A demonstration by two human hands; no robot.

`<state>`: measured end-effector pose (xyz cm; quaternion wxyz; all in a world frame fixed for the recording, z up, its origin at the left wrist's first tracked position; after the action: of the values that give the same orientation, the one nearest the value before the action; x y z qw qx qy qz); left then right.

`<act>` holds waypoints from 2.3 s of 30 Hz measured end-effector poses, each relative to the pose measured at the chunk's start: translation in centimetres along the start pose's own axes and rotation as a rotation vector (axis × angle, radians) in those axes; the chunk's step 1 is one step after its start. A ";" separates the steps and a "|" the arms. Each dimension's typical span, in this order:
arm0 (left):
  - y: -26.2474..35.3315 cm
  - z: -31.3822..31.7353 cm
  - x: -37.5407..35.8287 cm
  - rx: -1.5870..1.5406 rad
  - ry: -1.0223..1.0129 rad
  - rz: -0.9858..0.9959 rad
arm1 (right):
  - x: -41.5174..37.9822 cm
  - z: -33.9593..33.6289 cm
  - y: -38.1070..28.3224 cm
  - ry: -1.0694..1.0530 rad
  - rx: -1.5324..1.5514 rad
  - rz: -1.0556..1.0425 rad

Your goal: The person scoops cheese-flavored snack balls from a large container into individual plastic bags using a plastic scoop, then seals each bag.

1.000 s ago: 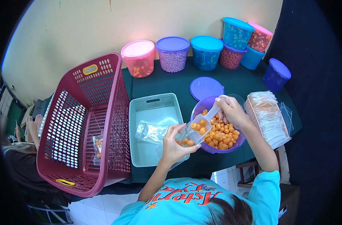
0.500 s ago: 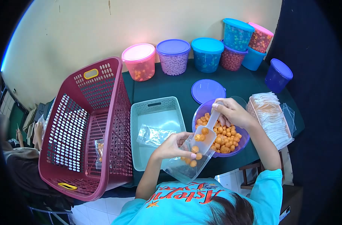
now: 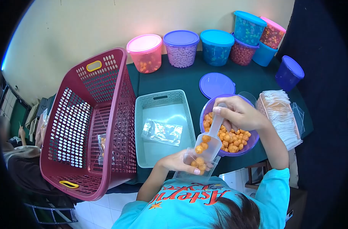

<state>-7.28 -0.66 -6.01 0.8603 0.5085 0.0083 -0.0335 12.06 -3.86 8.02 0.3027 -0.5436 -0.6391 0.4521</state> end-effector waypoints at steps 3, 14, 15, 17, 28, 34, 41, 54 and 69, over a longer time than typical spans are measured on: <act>1.1 0.4 -0.4 0.064 0.082 0.032 | -0.1 -0.7 -0.9 0.063 -0.053 0.002; 2.0 -0.4 0.0 0.267 0.182 0.113 | -0.5 -2.8 -1.4 0.142 -0.027 -0.133; 1.8 -0.6 0.1 0.245 0.180 0.132 | -0.6 -2.9 -1.5 0.118 -0.018 -0.174; 1.7 -0.6 0.2 0.224 0.177 0.151 | -0.5 -3.0 -1.7 0.094 -0.010 -0.215; 2.5 -0.4 0.3 0.225 0.248 0.217 | -0.2 -3.9 -3.2 0.199 -0.073 -0.373; 2.7 -0.5 0.0 0.337 0.329 0.234 | 0.2 -3.5 -3.6 0.136 -0.088 -0.403; 2.6 -0.4 0.0 0.359 0.313 0.221 | 0.8 -2.6 -4.1 0.021 -0.112 -0.347; 2.7 -0.3 -0.2 0.249 0.302 0.182 | 0.9 -2.1 -4.8 -0.035 -0.154 -0.442; 2.8 -0.7 -0.1 0.256 0.314 0.198 | 1.0 -2.4 -4.7 -0.009 -0.210 -0.493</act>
<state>-7.18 1.26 -3.92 0.7759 0.6110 0.0879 0.1298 11.97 -2.30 13.21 0.3427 -0.3980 -0.7969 0.2984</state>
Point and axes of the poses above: each hand's wrist, its own x-axis towards the middle knuckle, its own z-axis out of the palm, y = z × x, the point moved 1 cm from there along x, towards the middle knuckle, and after that the axes turned 2 degrees about -x, right-handed, at the moved point
